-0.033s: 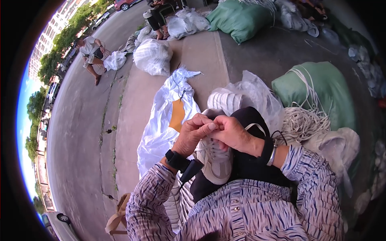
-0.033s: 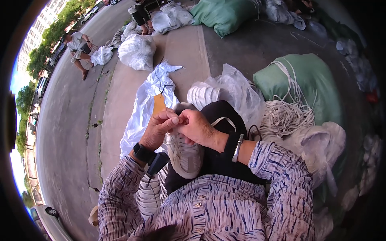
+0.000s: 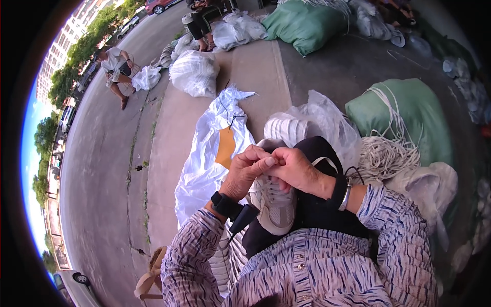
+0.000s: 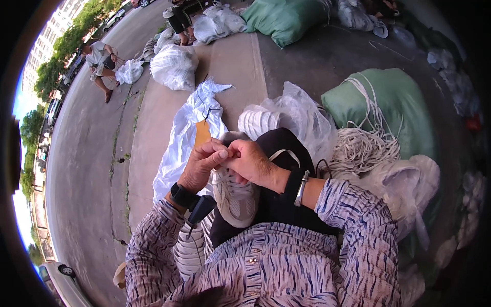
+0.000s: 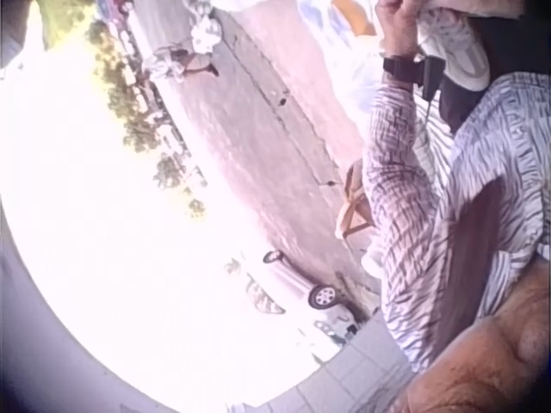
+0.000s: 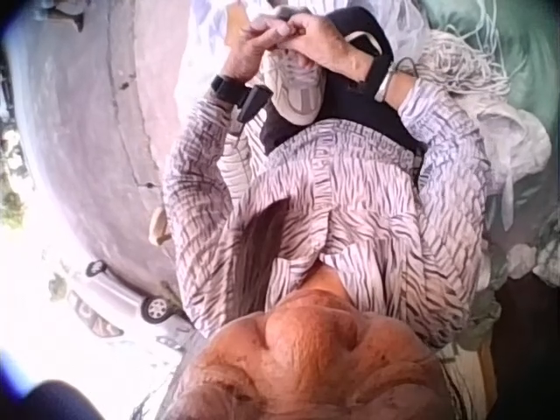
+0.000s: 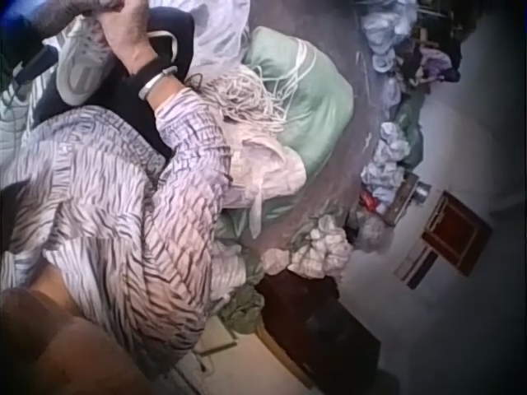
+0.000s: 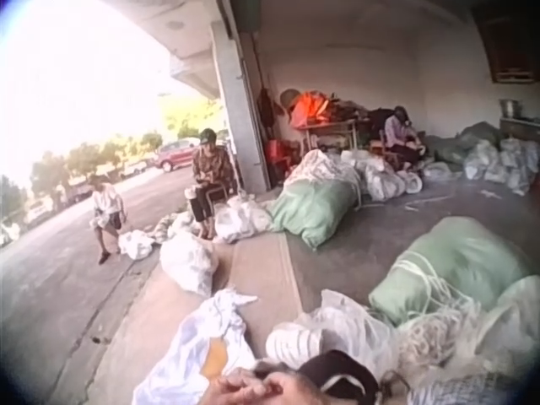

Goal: Lacing a white sneaker.

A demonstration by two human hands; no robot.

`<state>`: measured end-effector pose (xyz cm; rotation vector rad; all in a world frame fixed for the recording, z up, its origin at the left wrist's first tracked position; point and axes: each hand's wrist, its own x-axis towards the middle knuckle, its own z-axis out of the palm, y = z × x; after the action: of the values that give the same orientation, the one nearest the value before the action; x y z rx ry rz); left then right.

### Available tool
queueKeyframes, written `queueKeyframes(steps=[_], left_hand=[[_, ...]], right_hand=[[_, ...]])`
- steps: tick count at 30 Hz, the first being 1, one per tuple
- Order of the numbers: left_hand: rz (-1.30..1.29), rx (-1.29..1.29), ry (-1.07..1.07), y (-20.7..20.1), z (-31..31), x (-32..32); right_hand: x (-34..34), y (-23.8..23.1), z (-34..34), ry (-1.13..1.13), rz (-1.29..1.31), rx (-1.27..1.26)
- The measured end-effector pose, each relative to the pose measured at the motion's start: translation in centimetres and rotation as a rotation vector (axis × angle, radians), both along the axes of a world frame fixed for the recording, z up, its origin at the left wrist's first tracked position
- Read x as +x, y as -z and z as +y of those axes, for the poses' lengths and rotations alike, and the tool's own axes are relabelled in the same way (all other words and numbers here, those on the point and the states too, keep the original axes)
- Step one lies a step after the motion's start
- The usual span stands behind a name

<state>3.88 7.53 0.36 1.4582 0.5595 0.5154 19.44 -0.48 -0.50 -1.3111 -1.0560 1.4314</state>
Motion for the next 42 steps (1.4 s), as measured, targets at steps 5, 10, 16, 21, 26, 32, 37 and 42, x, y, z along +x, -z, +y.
queueKeyframes(steps=[5,10,16,21,26,32,37,42], left_hand=[[0.001,-0.148,-0.055,-0.2,-0.4,0.1],[0.205,-0.069,-0.011,-2.0,0.2,0.1],[-0.051,0.220,0.308,-4.2,-1.0,1.5],[0.040,0.033,-0.111,-3.9,-0.5,-1.1],[0.053,-0.085,-0.363,-1.3,-0.8,-4.7],[-0.133,-0.346,-0.592,0.4,-0.5,-5.6],[-0.300,-0.369,-0.672,0.0,0.3,-7.6],[-0.366,-0.388,-0.642,0.4,0.3,-8.5]], right_hand=[[0.6,-2.7,0.2,0.028,-0.059,0.048],[4.6,-11.1,-0.3,0.026,0.309,0.418],[4.1,-14.5,-2.7,-0.202,0.007,0.618],[9.3,-9.6,-1.3,0.198,0.321,0.533],[15.0,-3.8,-2.2,0.132,0.892,0.225],[11.1,1.1,-1.6,0.209,-1.082,0.354],[11.5,1.7,-1.9,0.201,-1.181,0.320],[12.4,0.2,-3.1,0.280,-0.821,0.090]])
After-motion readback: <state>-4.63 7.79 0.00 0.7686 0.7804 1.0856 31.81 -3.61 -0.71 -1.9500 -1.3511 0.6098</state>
